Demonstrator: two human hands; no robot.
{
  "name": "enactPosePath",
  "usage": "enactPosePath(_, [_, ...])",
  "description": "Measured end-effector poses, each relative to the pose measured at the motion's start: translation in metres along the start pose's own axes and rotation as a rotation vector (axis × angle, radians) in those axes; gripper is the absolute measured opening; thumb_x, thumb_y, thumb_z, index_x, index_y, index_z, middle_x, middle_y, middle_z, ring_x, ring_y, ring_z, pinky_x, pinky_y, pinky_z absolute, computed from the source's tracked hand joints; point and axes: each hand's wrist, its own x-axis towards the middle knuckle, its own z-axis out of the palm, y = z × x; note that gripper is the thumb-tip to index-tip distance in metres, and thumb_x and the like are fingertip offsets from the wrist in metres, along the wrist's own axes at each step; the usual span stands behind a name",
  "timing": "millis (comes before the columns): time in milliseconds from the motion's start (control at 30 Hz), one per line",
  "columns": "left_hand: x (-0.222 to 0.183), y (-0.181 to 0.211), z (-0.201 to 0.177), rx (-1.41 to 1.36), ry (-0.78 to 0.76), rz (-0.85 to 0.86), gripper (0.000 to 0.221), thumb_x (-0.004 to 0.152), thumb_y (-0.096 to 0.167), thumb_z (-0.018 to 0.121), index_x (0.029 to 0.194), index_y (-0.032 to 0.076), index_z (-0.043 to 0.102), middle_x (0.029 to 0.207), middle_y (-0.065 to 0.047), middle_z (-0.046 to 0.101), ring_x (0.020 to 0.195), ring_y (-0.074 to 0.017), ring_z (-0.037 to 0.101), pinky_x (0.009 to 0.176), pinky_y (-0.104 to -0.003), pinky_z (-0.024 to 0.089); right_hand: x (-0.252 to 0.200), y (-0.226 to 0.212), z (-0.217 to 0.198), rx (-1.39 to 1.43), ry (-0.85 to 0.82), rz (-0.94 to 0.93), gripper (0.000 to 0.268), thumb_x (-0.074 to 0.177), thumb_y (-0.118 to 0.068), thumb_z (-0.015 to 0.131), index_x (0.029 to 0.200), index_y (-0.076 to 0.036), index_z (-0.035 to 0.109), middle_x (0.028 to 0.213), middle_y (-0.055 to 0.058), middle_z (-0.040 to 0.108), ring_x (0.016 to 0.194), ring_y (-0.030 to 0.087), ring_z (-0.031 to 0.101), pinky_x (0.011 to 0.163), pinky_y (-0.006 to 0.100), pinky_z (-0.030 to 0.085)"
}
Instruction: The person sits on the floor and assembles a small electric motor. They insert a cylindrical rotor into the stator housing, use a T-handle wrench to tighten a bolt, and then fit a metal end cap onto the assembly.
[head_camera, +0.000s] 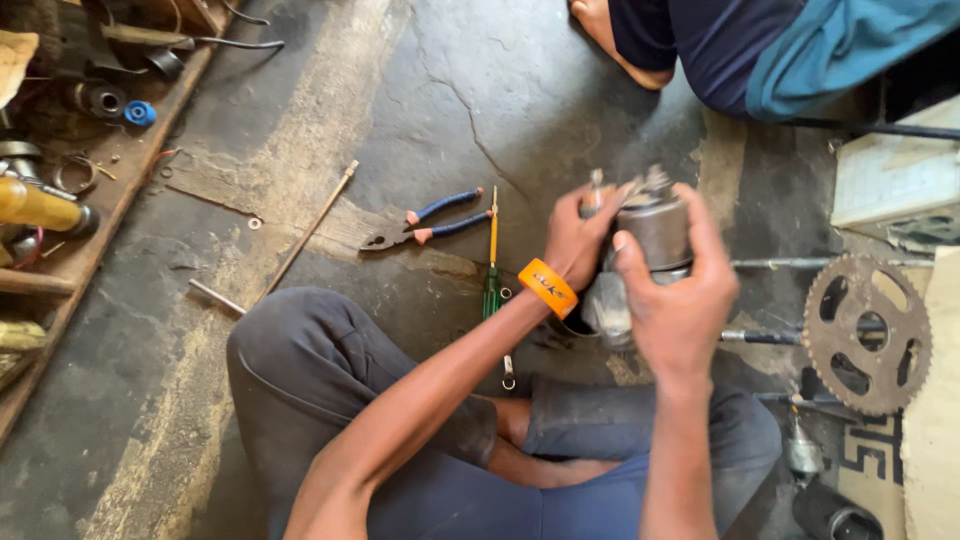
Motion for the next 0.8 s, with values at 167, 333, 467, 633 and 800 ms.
enactPosePath(167, [-0.016, 0.075, -0.001, 0.137, 0.04, 0.244, 0.033, 0.091, 0.033, 0.076, 0.091, 0.001, 0.066, 0.077, -0.009, 0.072, 0.07, -0.0136, 0.068, 0.068, -0.032, 0.054, 0.001, 0.013, -0.014, 0.276, 0.033, -0.082, 0.063, 0.097, -0.032, 0.084, 0.142, 0.003, 0.058, 0.116, 0.007, 0.07, 0.096, 0.012, 0.07, 0.089, 0.025, 0.058])
enactPosePath(333, [-0.03, 0.084, -0.003, 0.275, 0.039, 0.425, 0.032, 0.092, 0.026, 0.077, 0.087, 0.004, 0.055, 0.07, -0.008, 0.065, 0.064, -0.0176, 0.071, 0.062, -0.032, 0.053, -0.018, 0.061, 0.0, 0.465, 0.124, -0.121, 0.096, 0.082, -0.054, 0.091, 0.149, 0.004, 0.054, 0.11, 0.009, 0.071, 0.093, 0.015, 0.072, 0.085, 0.026, 0.061])
enactPosePath(467, [-0.037, 0.061, 0.004, 0.361, -0.01, 0.497, 0.031, 0.088, 0.028, 0.078, 0.089, 0.007, 0.055, 0.072, -0.009, 0.067, 0.067, -0.0255, 0.072, 0.062, -0.035, 0.054, -0.041, 0.106, 0.013, 0.646, 0.236, -0.076, 0.091, 0.084, -0.051, 0.09, 0.144, 0.006, 0.053, 0.118, 0.011, 0.067, 0.098, 0.018, 0.069, 0.087, 0.029, 0.06])
enactPosePath(633, [-0.042, 0.035, 0.015, 0.547, -0.046, 0.618, 0.034, 0.086, 0.03, 0.081, 0.089, 0.008, 0.055, 0.072, -0.011, 0.063, 0.069, -0.0328, 0.068, 0.062, -0.041, 0.051, -0.055, 0.15, 0.022, 0.801, 0.404, -0.053, 0.08, 0.087, -0.044, 0.082, 0.14, 0.008, 0.052, 0.135, 0.016, 0.062, 0.119, 0.024, 0.063, 0.108, 0.036, 0.052])
enactPosePath(800, [-0.049, 0.026, 0.013, 0.551, -0.107, 0.621, 0.033, 0.085, 0.029, 0.081, 0.091, 0.008, 0.057, 0.078, -0.011, 0.063, 0.073, -0.0318, 0.067, 0.065, -0.041, 0.052, -0.075, 0.155, 0.022, 0.8, 0.279, -0.063, 0.079, 0.09, -0.049, 0.075, 0.139, 0.01, 0.054, 0.136, 0.019, 0.062, 0.126, 0.027, 0.061, 0.117, 0.039, 0.045])
